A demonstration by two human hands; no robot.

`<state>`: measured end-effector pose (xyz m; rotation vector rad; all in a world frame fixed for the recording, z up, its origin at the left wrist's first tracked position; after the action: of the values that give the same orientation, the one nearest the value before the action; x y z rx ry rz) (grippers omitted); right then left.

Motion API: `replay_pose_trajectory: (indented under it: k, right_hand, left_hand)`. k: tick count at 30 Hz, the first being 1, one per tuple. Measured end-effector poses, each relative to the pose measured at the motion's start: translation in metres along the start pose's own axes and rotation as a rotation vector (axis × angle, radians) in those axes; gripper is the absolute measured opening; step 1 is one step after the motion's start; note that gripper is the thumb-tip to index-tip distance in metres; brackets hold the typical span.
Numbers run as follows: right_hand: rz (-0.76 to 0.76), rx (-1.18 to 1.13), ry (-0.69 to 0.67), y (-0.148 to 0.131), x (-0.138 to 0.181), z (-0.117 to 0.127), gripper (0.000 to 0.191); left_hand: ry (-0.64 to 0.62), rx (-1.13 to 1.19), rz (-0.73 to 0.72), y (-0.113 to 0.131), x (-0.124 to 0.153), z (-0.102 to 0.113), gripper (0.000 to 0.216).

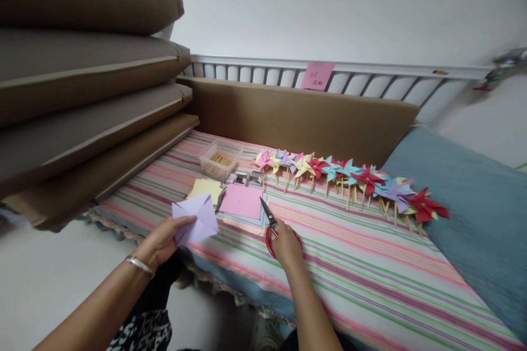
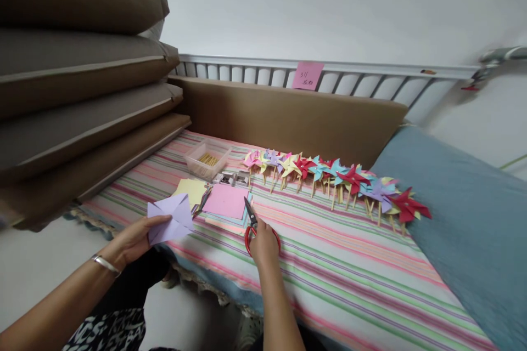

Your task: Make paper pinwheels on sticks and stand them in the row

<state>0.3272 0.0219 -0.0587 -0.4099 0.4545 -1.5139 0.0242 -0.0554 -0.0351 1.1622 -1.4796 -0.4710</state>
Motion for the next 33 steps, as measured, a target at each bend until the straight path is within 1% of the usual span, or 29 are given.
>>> replay_pose_trajectory:
  k: [5, 9, 11, 14, 18, 20, 22, 24, 26, 28, 33]
  right_hand:
    - [-0.058, 0.041, 0.056, 0.005, 0.0, -0.003, 0.049]
    - [-0.105, 0.027, 0.083, 0.015, 0.003, -0.001, 0.038]
    - [-0.115, 0.016, 0.093, 0.019, 0.004, 0.001, 0.037]
    - [-0.09, -0.007, 0.094, 0.02, 0.003, 0.003, 0.039]
    - [0.033, -0.099, 0.068, 0.011, -0.005, 0.009, 0.043]
    - [0.091, -0.177, 0.05, 0.008, -0.011, 0.014, 0.043]
    - [0.118, -0.275, 0.043, 0.007, -0.016, 0.02, 0.04]
    - [0.115, -0.398, 0.054, 0.006, -0.018, 0.026, 0.036]
    - [0.093, -0.55, 0.059, 0.001, -0.014, 0.027, 0.033]
    - [0.063, -0.728, 0.016, -0.012, -0.006, 0.019, 0.032]
    - [0.0, -1.18, -0.25, -0.067, 0.017, -0.024, 0.04]
  left_hand:
    - [-0.065, -0.012, -0.042, 0.008, 0.013, -0.012, 0.03]
    - [-0.072, -0.061, -0.107, 0.011, 0.017, -0.012, 0.03]
    - [-0.068, -0.085, -0.141, 0.012, 0.018, -0.012, 0.031]
    - [-0.078, -0.118, -0.186, 0.015, 0.019, -0.013, 0.031]
    - [-0.075, -0.135, -0.207, 0.018, 0.022, -0.012, 0.025]
    - [-0.074, -0.135, -0.198, 0.018, 0.023, -0.012, 0.024]
    - [-0.074, -0.129, -0.187, 0.018, 0.023, -0.013, 0.026]
    - [-0.084, -0.113, -0.165, 0.015, 0.022, -0.017, 0.029]
    - [-0.119, -0.092, -0.127, 0.008, 0.019, -0.025, 0.033]
    - [-0.167, -0.079, -0.086, -0.002, 0.016, -0.038, 0.037]
    - [-0.198, -0.159, -0.045, -0.027, 0.01, -0.067, 0.037]
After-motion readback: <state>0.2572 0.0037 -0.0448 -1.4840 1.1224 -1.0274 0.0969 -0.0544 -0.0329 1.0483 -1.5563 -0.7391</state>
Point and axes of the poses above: each hand's wrist, its own x-axis away from the middle knuckle, its own z-axis out of the back of the hand, y = z × x, the point moved 10 cm from there along -x, towards the middle knuckle, and after that the axes turned 7 degrees about -x, right-handed, at the moved point
